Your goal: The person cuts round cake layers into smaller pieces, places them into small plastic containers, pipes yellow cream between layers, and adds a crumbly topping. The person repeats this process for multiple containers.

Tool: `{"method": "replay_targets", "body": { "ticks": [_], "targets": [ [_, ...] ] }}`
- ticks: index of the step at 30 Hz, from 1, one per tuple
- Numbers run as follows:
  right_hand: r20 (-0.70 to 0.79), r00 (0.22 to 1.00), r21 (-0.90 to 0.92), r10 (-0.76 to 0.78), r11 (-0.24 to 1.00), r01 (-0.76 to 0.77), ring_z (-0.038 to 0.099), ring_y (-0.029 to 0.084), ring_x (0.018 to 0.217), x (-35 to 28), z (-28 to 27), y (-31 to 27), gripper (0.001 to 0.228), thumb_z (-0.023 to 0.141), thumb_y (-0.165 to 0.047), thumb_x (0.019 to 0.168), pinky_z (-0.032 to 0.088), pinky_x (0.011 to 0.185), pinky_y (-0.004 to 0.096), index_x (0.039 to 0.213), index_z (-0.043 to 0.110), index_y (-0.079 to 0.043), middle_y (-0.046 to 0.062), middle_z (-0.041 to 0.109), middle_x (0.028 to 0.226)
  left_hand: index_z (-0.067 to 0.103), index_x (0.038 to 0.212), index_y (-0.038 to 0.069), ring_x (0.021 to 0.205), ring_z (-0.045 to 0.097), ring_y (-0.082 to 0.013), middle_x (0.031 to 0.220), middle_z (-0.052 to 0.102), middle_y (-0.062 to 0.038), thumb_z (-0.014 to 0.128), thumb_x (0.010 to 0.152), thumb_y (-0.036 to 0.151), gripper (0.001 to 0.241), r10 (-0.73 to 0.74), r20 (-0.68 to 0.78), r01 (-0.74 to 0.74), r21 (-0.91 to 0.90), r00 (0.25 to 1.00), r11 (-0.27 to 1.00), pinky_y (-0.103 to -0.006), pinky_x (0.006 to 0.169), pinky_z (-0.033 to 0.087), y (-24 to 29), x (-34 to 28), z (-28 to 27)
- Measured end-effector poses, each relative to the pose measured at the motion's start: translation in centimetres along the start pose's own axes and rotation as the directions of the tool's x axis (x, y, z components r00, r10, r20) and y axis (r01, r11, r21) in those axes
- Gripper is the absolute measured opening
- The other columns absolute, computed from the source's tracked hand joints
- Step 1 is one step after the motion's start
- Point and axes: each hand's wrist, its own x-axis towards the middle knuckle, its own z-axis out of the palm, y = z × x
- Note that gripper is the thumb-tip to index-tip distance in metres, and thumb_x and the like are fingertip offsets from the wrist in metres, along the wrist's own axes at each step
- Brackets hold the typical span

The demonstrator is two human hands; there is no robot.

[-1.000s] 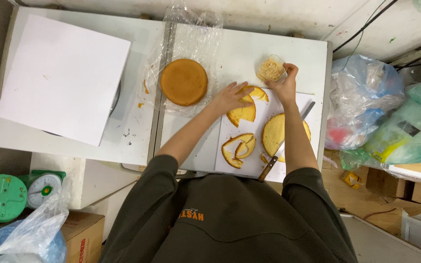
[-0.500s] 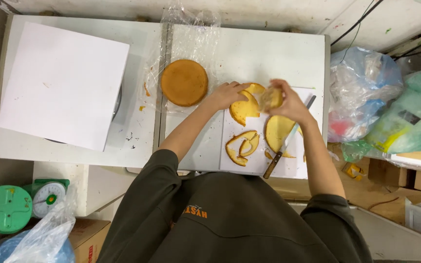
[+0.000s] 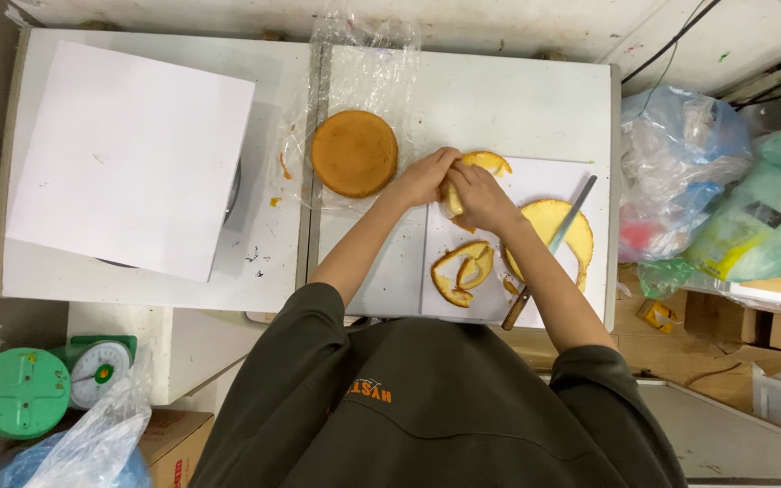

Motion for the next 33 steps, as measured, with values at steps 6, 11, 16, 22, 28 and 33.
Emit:
{"method": "replay_targets", "body": {
  "ticks": [6, 11, 16, 22, 28, 33],
  "targets": [
    [0.212, 0.916, 0.024, 0.341, 0.935, -0.353, 0.054, 0.038, 0.126, -0.4, -2.2, -0.3, 0.095, 0.094, -0.016, 0.058, 0.048, 0.105, 0.045, 0.142, 0.049, -0.008, 0.016, 0.059, 0.134, 0.032, 0.156, 0.016, 0.125, 0.06, -0.035, 0.148, 0.052, -0.016, 0.085, 0.074, 0.007, 0.098, -0.02, -0.02, 0.018, -0.112, 1.0, 0.993, -0.0412, 0.101, 0.052, 0.0, -1.2, -0.1],
    [0.144, 0.956, 0.004, 0.254, 0.966, -0.257, 0.052, 0.037, 0.13, -0.5, -2.5, 0.4, 0.096, 0.093, -0.015, 0.057, 0.051, 0.101, 0.045, 0.143, 0.049, -0.008, 0.015, 0.058, 0.138, 0.031, 0.156, 0.017, 0.126, 0.059, -0.0356, 0.15, 0.05, -0.017, 0.086, 0.075, 0.01, 0.099, -0.04, -0.006, 0.039, -0.093, 0.999, 0.995, -0.0422, 0.1, 0.052, 0.2, -1.3, -0.2],
    [0.152, 0.964, 0.046, 0.217, 0.973, -0.226, 0.051, 0.037, 0.131, -0.3, -2.0, 0.9, 0.093, 0.093, -0.016, 0.06, 0.05, 0.103, 0.045, 0.142, 0.05, -0.008, 0.014, 0.058, 0.138, 0.032, 0.156, 0.019, 0.124, 0.061, -0.0342, 0.149, 0.052, -0.015, 0.086, 0.075, 0.011, 0.097, -0.085, 0.013, 0.086, -0.082, 0.996, 0.993, -0.0421, 0.099, 0.052, 0.5, -1.3, -0.4],
    [0.209, 0.943, 0.044, 0.26, 0.96, -0.275, 0.048, 0.035, 0.135, -0.2, -2.5, 0.8, 0.09, 0.093, -0.021, 0.064, 0.049, 0.103, 0.044, 0.141, 0.048, -0.01, 0.012, 0.056, 0.14, 0.033, 0.156, 0.02, 0.124, 0.061, -0.0329, 0.148, 0.054, -0.014, 0.087, 0.073, 0.012, 0.099, -0.103, 0.012, 0.103, -0.077, 0.995, 0.992, -0.0416, 0.1, 0.053, 0.9, -1.0, -0.5],
    [0.153, 0.959, -0.148, 0.24, 0.965, -0.217, 0.049, 0.035, 0.133, 0.3, -1.7, 0.4, 0.093, 0.093, -0.032, 0.06, 0.045, 0.104, 0.049, 0.139, 0.048, -0.011, 0.012, 0.052, 0.141, 0.034, 0.155, 0.018, 0.126, 0.059, -0.0337, 0.147, 0.054, -0.015, 0.083, 0.072, 0.006, 0.097, -0.07, 0.024, 0.073, -0.146, 0.997, 0.987, -0.0405, 0.101, 0.052, 1.1, -1.1, -1.1],
    [-0.078, 0.991, -0.209, 0.112, 0.97, -0.126, 0.055, 0.037, 0.122, -0.5, 1.2, 1.6, 0.092, 0.093, -0.032, 0.054, 0.049, 0.101, 0.049, 0.132, 0.05, -0.006, 0.017, 0.055, 0.133, 0.035, 0.155, 0.008, 0.134, 0.054, -0.0388, 0.15, 0.05, -0.024, 0.069, 0.08, -0.005, 0.083, 0.055, -0.193, -0.101, -0.239, 0.98, 0.966, -0.043, 0.109, 0.047, -2.3, -0.5, 0.6]
  ]
}}
